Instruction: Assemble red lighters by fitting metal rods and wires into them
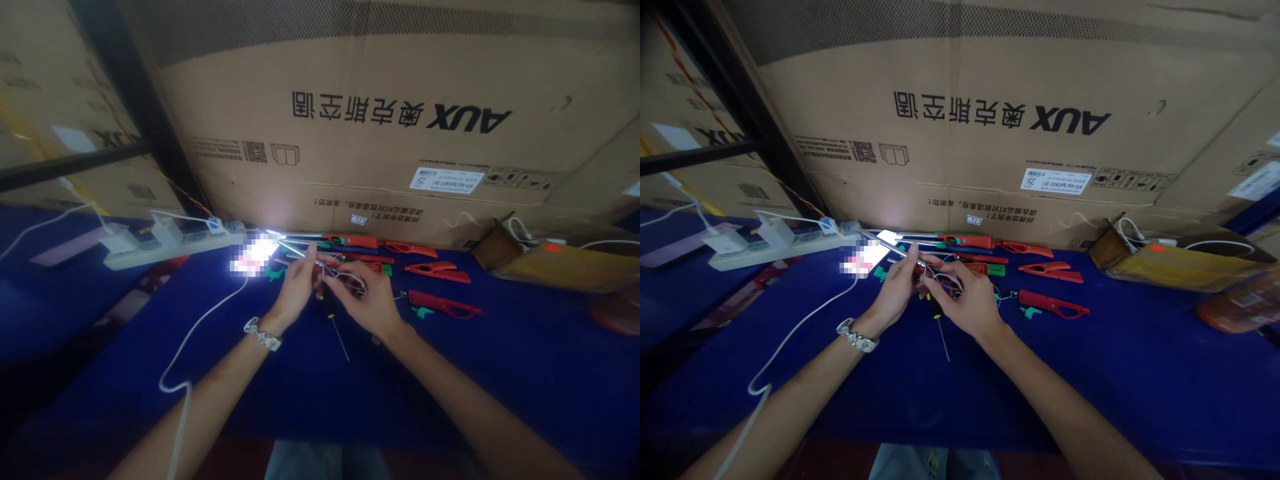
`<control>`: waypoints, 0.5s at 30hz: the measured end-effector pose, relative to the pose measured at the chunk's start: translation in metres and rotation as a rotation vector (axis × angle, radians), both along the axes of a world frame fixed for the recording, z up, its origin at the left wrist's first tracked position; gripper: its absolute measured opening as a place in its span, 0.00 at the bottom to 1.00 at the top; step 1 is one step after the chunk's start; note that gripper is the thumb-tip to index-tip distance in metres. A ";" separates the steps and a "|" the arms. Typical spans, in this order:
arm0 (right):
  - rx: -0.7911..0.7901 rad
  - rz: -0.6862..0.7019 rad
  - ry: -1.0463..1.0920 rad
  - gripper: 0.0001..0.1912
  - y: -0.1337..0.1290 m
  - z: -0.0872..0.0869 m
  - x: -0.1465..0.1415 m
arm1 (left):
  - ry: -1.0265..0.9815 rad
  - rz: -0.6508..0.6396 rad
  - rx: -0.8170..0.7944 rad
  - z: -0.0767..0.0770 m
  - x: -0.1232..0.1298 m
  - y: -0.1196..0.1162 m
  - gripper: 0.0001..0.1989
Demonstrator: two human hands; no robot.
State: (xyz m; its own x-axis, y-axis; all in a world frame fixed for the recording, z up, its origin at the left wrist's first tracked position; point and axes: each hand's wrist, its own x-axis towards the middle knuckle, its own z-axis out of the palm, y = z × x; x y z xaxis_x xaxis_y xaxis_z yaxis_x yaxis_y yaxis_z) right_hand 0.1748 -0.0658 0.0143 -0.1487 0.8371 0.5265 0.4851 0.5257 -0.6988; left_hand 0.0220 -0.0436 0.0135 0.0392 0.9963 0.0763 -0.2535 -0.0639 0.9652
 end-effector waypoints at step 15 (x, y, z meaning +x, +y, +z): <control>-0.142 -0.044 0.322 0.18 0.005 0.007 0.005 | -0.214 -0.068 -0.015 0.006 0.000 -0.001 0.28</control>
